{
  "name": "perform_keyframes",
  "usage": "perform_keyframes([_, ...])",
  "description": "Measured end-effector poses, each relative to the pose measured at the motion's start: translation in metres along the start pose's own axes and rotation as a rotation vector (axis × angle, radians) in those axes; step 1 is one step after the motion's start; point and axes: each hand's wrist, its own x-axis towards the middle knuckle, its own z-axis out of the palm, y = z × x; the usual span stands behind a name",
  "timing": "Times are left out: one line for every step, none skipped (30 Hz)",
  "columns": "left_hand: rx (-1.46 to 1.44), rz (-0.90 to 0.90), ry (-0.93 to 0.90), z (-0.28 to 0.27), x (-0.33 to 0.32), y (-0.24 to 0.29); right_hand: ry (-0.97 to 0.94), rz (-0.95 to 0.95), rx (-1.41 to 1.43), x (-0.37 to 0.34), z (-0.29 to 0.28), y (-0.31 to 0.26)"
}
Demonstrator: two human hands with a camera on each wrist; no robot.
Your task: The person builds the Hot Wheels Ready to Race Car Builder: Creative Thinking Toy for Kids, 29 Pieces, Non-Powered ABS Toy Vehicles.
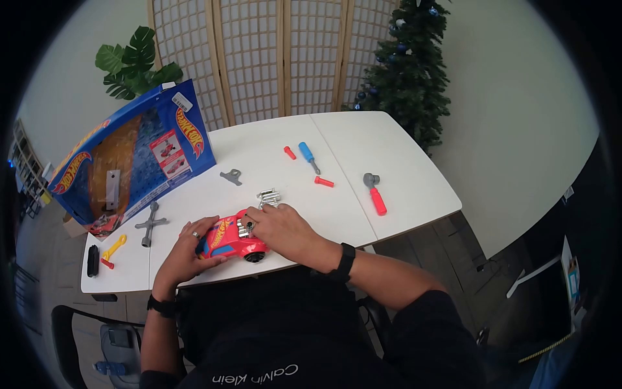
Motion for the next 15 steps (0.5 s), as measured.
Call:
perform_keyframes([-0.001, -0.014, -0.005, -0.001, 0.0, 0.001, 0.028, -0.012, -0.008, 0.0, 0.0, 0.0])
perform_keyframes([-0.001, -0.028, -0.01, -0.001, 0.0, 0.002, 0.057, -0.025, -0.016, -0.001, 0.001, 0.0])
perform_keyframes([0.001, -0.024, -0.01, -0.001, 0.001, 0.002, 0.059, -0.023, -0.018, -0.001, 0.0, -0.001])
perform_keyframes([0.001, -0.015, -0.006, -0.001, 0.0, 0.001, 0.031, -0.012, -0.02, -0.001, 0.0, -0.002])
perform_keyframes([0.001, -0.007, 0.0, 0.0, 0.0, 0.0, 0.004, -0.002, -0.023, -0.001, 0.0, -0.002])
perform_keyframes([0.004, -0.004, 0.001, 0.001, 0.0, 0.0, 0.008, -0.001, -0.024, -0.001, -0.001, -0.003])
perform_keyframes([0.0, -0.002, 0.005, 0.001, -0.001, -0.001, -0.006, 0.002, -0.031, -0.001, -0.002, -0.003])
perform_keyframes([-0.003, -0.001, 0.01, 0.001, 0.0, -0.002, -0.02, 0.005, -0.037, -0.001, -0.002, -0.003])
perform_keyframes([0.001, 0.0, 0.01, 0.001, 0.0, -0.002, -0.015, 0.005, -0.037, -0.001, -0.002, -0.003])
perform_keyframes([-0.008, 0.013, 0.011, 0.0, 0.001, -0.002, 0.01, -0.002, -0.049, -0.001, 0.0, -0.003])
perform_keyframes([-0.016, 0.024, 0.011, 0.0, 0.0, -0.002, 0.035, -0.009, -0.059, -0.002, 0.002, -0.003])
perform_keyframes([-0.01, 0.02, 0.009, 0.0, 0.0, -0.003, 0.04, -0.01, -0.054, -0.002, 0.004, -0.002])
perform_keyframes([-0.017, 0.018, -0.005, 0.0, 0.001, -0.005, 0.054, -0.022, -0.019, -0.002, 0.006, 0.001])
perform_keyframes([-0.024, 0.015, -0.018, 0.001, 0.001, -0.006, 0.069, -0.034, 0.016, -0.002, 0.007, 0.005])
perform_keyframes([-0.017, 0.007, -0.021, 0.002, 0.002, -0.008, 0.074, -0.037, 0.025, -0.003, -0.001, 0.003])
